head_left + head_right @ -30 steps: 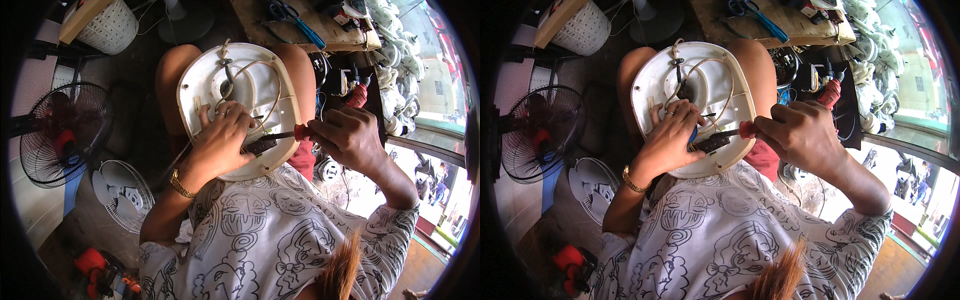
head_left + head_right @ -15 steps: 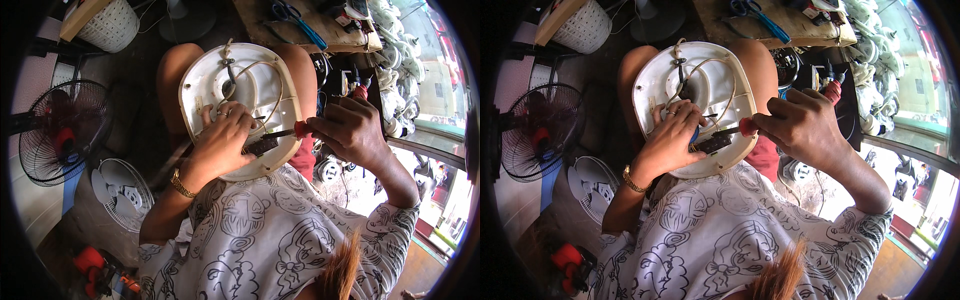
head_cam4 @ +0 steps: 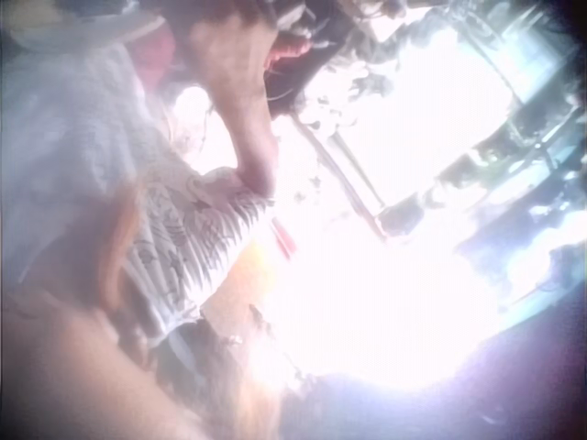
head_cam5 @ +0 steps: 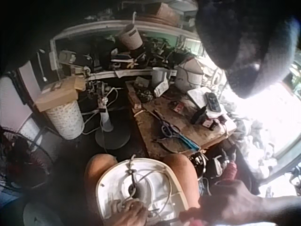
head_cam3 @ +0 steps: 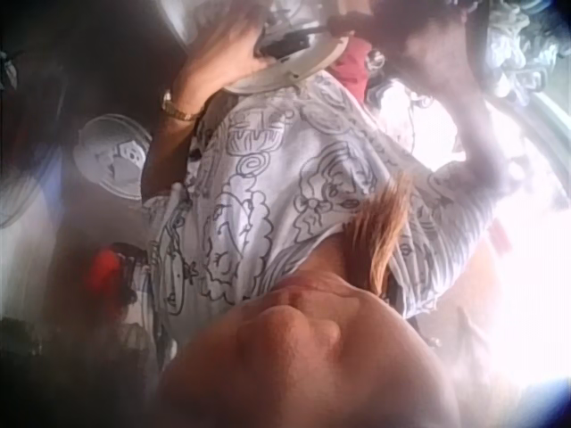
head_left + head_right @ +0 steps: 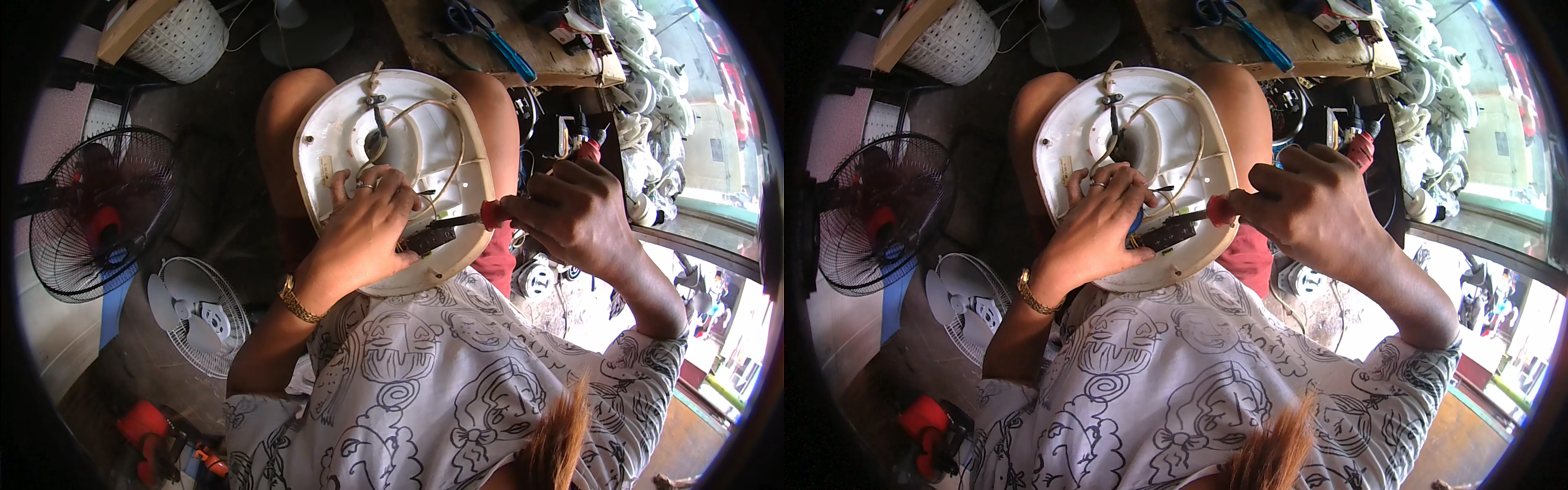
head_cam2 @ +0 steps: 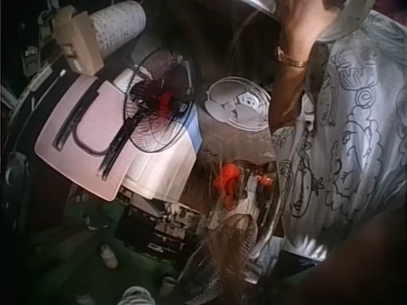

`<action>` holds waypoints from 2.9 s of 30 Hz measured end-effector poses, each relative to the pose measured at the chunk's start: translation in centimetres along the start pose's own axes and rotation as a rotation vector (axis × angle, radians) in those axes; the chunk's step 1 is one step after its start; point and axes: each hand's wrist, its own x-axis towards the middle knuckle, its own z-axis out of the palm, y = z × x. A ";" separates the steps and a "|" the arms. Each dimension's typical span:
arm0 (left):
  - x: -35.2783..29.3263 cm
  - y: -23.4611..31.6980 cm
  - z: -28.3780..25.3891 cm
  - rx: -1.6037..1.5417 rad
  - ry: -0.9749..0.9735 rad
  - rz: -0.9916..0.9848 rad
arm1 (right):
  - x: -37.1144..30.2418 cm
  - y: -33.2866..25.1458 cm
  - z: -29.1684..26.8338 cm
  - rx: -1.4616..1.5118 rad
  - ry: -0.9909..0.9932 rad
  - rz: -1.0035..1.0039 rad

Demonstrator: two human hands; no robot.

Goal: The person works on the internal wiring and circuit board of a plastic fan base using a soldering iron, pliers, and electrical tape while holding the unit on their lap.

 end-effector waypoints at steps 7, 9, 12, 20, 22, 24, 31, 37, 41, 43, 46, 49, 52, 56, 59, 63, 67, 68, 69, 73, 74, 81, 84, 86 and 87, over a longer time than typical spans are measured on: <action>0.3 0.3 -0.6 -0.053 -0.073 -0.015 | -0.2 -0.3 -0.1 -0.014 0.012 -0.004; 0.4 0.4 -0.7 -0.094 -0.037 -0.022 | 0.1 -0.5 -0.5 -0.069 0.012 -0.040; 1.3 0.1 -0.2 -0.045 0.018 -0.007 | 0.2 -0.7 -0.5 -0.070 0.032 -0.069; 3.0 0.0 -0.1 -0.041 -0.086 -0.013 | -0.3 -0.7 -0.1 -0.093 0.087 -0.089; 3.1 0.0 -0.2 -0.037 -0.096 -0.014 | -0.6 -0.6 0.0 -0.087 0.092 -0.094; 3.2 0.1 -0.3 -0.056 -0.122 -0.026 | -0.8 -0.5 0.1 -0.089 0.081 -0.092; 3.7 0.0 -1.2 -0.006 -0.158 -0.019 | -1.2 -0.3 0.3 -0.080 0.121 -0.090; 3.6 -0.6 -2.3 -0.169 0.195 -0.013 | -2.3 0.1 0.0 -0.065 0.150 0.028; 3.7 -1.5 -2.4 -0.210 0.390 0.073 | -2.6 0.0 0.2 -0.076 0.144 0.044; 3.6 -1.2 -2.4 -0.241 0.404 0.073 | -2.6 -0.1 0.5 -0.068 0.147 0.044; 3.4 -1.2 -2.4 -0.304 0.434 0.069 | -2.3 -0.2 0.7 -0.022 0.149 0.036; 3.0 -2.1 -1.6 -0.322 0.428 0.171 | -1.9 -0.2 0.4 -0.031 0.109 0.016; 2.3 -2.5 -1.8 -1.191 0.637 0.072 | -1.9 -0.3 0.7 -0.018 0.132 0.004; 1.4 -3.6 -2.9 -1.221 0.754 -0.020 | -1.9 -0.4 0.7 -0.019 0.109 0.007; 0.0 -5.4 -3.9 -1.177 0.740 -0.002 | -2.1 -0.7 1.0 -0.016 0.096 0.019; -0.5 -5.8 -4.9 -0.871 1.030 -0.183 | -2.1 -1.1 0.8 -0.041 0.100 0.011; -4.0 -9.9 -4.6 -1.032 1.110 -0.069 | -2.7 -1.0 0.8 -0.091 0.053 0.056; -4.7 -10.2 -4.8 -1.022 1.058 -0.141 | -2.7 -0.6 0.6 -0.041 0.062 0.081; -5.5 -10.9 -4.5 -1.018 1.062 -0.143 | -2.9 -0.4 0.6 0.011 0.070 0.108; -6.8 -11.7 -3.2 -1.156 1.070 -0.148 | -2.8 -0.3 0.8 0.019 0.082 0.105; -6.9 -12.0 -2.7 -1.104 1.089 -0.241 | -2.8 -0.4 0.9 0.018 0.080 0.106; -6.7 -12.3 -1.4 -0.963 1.106 -0.449 | -2.8 -0.5 0.7 0.022 0.000 0.079; -6.4 -12.0 -1.6 -0.958 1.096 -0.443 | -2.6 -0.6 0.8 0.009 0.020 0.064; -6.2 -11.8 -1.7 -0.953 1.088 -0.430 | -2.3 -0.7 0.7 0.006 0.039 0.056; -6.1 -11.7 -1.8 -0.949 1.087 -0.419 | -2.0 -0.6 0.5 0.005 0.049 0.031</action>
